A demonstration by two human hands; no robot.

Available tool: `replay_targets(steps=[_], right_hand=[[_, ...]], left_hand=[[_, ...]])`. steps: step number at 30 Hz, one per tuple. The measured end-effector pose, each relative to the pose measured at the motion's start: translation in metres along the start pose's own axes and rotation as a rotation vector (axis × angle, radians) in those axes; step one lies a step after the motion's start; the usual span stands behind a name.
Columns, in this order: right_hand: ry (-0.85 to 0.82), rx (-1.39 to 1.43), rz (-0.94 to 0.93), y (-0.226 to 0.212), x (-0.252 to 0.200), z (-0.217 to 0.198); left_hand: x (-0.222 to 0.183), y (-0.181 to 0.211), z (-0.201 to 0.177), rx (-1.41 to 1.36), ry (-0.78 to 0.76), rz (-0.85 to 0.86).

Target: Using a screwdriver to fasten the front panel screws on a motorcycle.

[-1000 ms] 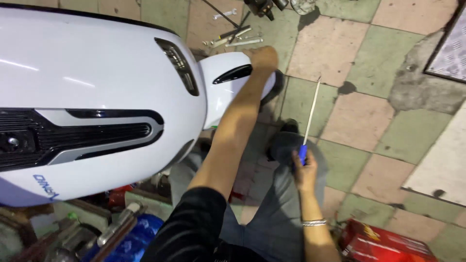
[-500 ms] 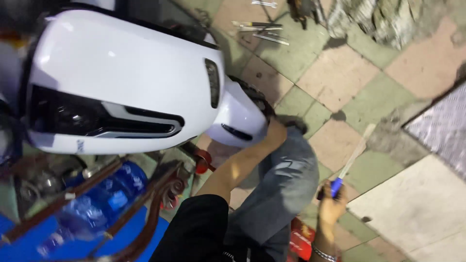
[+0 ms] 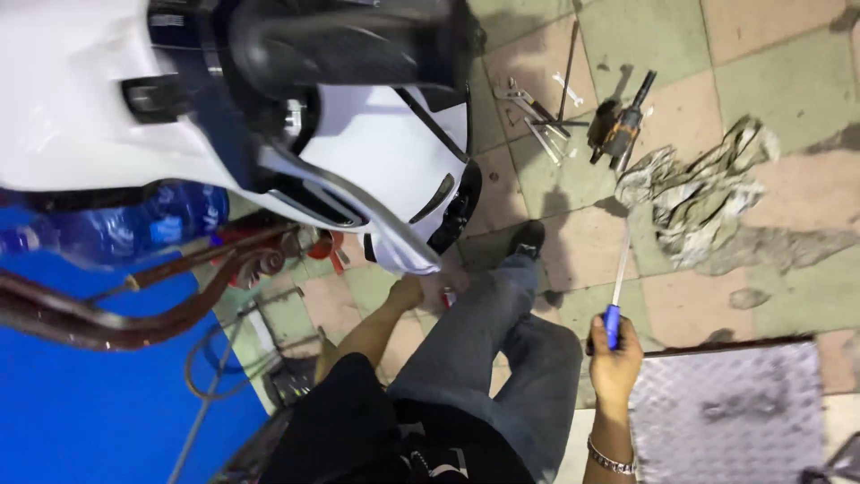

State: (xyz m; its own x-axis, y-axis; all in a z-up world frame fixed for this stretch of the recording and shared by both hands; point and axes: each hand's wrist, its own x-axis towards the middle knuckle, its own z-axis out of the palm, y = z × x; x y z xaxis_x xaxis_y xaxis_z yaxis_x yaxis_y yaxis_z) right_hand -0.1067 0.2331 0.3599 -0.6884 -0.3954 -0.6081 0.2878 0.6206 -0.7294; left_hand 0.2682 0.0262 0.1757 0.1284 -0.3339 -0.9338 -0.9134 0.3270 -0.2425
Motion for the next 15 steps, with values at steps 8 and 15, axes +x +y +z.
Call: replay_targets(steps=[8,15], right_hand=[[-0.367,0.077,-0.138,-0.043,0.037,-0.014],[-0.650,0.021,-0.165,-0.108,0.078,-0.065]], left_hand=[[-0.171,0.121,-0.169,-1.270,0.444,0.368],[-0.195,0.221,-0.218,-2.316,0.585,0.387]])
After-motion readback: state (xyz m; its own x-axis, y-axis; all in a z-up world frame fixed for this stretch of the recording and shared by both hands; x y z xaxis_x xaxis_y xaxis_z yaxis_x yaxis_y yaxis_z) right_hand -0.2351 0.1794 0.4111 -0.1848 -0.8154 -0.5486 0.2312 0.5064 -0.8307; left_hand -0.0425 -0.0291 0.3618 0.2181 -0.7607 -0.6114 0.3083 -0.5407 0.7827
